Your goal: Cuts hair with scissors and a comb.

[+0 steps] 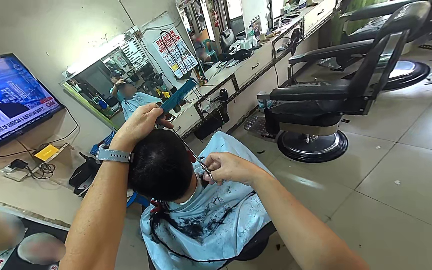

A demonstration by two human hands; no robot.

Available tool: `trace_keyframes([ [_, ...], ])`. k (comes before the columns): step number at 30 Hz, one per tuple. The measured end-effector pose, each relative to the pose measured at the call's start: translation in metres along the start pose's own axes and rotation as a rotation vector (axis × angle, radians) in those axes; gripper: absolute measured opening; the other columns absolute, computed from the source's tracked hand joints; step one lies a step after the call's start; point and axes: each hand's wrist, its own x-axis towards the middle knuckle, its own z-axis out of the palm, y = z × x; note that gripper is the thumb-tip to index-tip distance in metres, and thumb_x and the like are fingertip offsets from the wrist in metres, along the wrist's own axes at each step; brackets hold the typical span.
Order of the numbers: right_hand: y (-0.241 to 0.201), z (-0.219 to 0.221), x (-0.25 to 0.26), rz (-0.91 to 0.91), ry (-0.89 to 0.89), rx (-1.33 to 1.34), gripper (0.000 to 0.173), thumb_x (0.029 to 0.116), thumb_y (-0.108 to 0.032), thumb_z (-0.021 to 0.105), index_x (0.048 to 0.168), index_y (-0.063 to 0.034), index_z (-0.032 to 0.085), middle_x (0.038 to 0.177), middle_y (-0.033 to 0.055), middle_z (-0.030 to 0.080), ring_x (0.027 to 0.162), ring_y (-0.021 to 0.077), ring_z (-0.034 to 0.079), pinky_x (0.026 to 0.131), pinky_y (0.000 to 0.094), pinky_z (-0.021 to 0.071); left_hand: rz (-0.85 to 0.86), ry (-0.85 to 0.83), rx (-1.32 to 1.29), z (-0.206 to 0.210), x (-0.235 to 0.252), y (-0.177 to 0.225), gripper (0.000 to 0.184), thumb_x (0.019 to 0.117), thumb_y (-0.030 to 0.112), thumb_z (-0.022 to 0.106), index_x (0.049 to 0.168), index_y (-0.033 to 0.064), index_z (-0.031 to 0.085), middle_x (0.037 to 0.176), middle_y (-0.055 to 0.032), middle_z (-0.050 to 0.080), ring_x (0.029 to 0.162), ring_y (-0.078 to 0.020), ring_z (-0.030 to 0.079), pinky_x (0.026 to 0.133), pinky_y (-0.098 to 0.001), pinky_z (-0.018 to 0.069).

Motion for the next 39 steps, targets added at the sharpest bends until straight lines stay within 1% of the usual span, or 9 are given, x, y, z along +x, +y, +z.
trace_keyframes([
  [5, 0.013, 0.003, 0.002, -0.098, -0.013, -0.062, 0.045, 0.0891, -0.014, 0.075, 0.127, -0.0011, 0.054, 0.106, 0.0071, 0.067, 0.092, 0.0092, 0.066, 0.086, 0.0260, 0.0556, 0.022, 0.009, -0.131, 0.001, -0.002, 0.001, 0.037, 0.1100, 0.022, 0.030, 0.100, 0.0049, 0.062, 0.094, -0.0091, 0.077, 0.088, -0.0196, 0.075, 0.083, -0.0391, 0.0600],
  [9, 0.014, 0.007, -0.001, -0.039, 0.053, -0.115, 0.039, 0.0914, -0.014, 0.076, 0.124, -0.0034, 0.058, 0.102, 0.0068, 0.071, 0.084, 0.0113, 0.070, 0.075, 0.0269, 0.0588, 0.052, 0.010, -0.170, 0.001, -0.002, 0.001, 0.037, 0.1095, 0.020, 0.030, 0.099, 0.0049, 0.062, 0.094, -0.0099, 0.077, 0.090, -0.0210, 0.076, 0.086, -0.0417, 0.0604],
  [14, 0.015, 0.010, -0.001, -0.073, 0.072, -0.203, 0.047, 0.0887, -0.020, 0.078, 0.127, -0.0059, 0.056, 0.110, 0.0051, 0.068, 0.094, 0.0097, 0.068, 0.088, 0.0284, 0.0568, 0.076, 0.010, -0.182, 0.000, -0.003, 0.001, 0.038, 0.1087, 0.021, 0.030, 0.100, 0.0054, 0.063, 0.096, -0.0102, 0.077, 0.091, -0.0220, 0.075, 0.085, -0.0411, 0.0600],
  [19, 0.011, 0.015, -0.005, -0.033, 0.118, -0.259, 0.037, 0.0920, -0.020, 0.077, 0.122, -0.0065, 0.060, 0.105, 0.0048, 0.072, 0.088, 0.0096, 0.071, 0.080, 0.0274, 0.0598, 0.095, 0.000, -0.230, 0.001, -0.002, 0.000, 0.039, 0.1087, 0.021, 0.029, 0.098, 0.0054, 0.064, 0.095, -0.0123, 0.077, 0.091, -0.0249, 0.076, 0.086, -0.0437, 0.0608],
  [23, 0.012, 0.018, -0.006, -0.055, 0.139, -0.328, 0.046, 0.0892, -0.024, 0.077, 0.127, -0.0080, 0.057, 0.110, 0.0039, 0.068, 0.092, 0.0088, 0.068, 0.086, 0.0287, 0.0571, 0.111, -0.002, -0.234, 0.000, -0.002, -0.001, 0.040, 0.1085, 0.022, 0.030, 0.099, 0.0058, 0.065, 0.092, -0.0127, 0.077, 0.092, -0.0256, 0.076, 0.088, -0.0442, 0.0601],
  [26, 0.009, 0.021, -0.009, -0.041, 0.166, -0.332, 0.038, 0.0924, -0.021, 0.076, 0.124, -0.0073, 0.059, 0.108, 0.0045, 0.072, 0.092, 0.0090, 0.071, 0.086, 0.0282, 0.0593, 0.137, -0.007, -0.259, 0.000, -0.002, -0.001, 0.040, 0.1083, 0.019, 0.029, 0.097, 0.0053, 0.064, 0.092, -0.0113, 0.076, 0.093, -0.0261, 0.076, 0.093, -0.0470, 0.0593],
  [32, 0.010, 0.025, -0.009, -0.039, 0.196, -0.413, 0.044, 0.0891, -0.025, 0.076, 0.126, -0.0098, 0.057, 0.107, 0.0021, 0.067, 0.088, 0.0082, 0.066, 0.082, 0.0282, 0.0558, 0.124, -0.007, -0.270, 0.000, -0.006, 0.003, 0.038, 0.1080, 0.019, 0.030, 0.093, 0.0065, 0.062, 0.090, -0.0104, 0.076, 0.091, -0.0238, 0.076, 0.089, -0.0441, 0.0605],
  [34, 0.010, 0.027, -0.009, -0.035, 0.207, -0.402, 0.041, 0.0914, -0.023, 0.075, 0.126, -0.0091, 0.058, 0.109, 0.0030, 0.070, 0.091, 0.0082, 0.070, 0.085, 0.0285, 0.0586, 0.128, 0.000, -0.276, 0.000, -0.006, 0.003, 0.038, 0.1081, 0.019, 0.030, 0.091, 0.0070, 0.061, 0.090, -0.0098, 0.076, 0.089, -0.0228, 0.076, 0.086, -0.0427, 0.0611],
  [39, 0.009, 0.031, -0.011, -0.036, 0.238, -0.427, 0.041, 0.0910, -0.023, 0.076, 0.126, -0.0092, 0.059, 0.108, 0.0020, 0.070, 0.091, 0.0080, 0.069, 0.085, 0.0279, 0.0582, 0.151, -0.006, -0.277, -0.001, -0.006, 0.001, 0.039, 0.1085, 0.019, 0.029, 0.090, 0.0072, 0.060, 0.091, -0.0094, 0.075, 0.093, -0.0239, 0.075, 0.090, -0.0441, 0.0603],
])
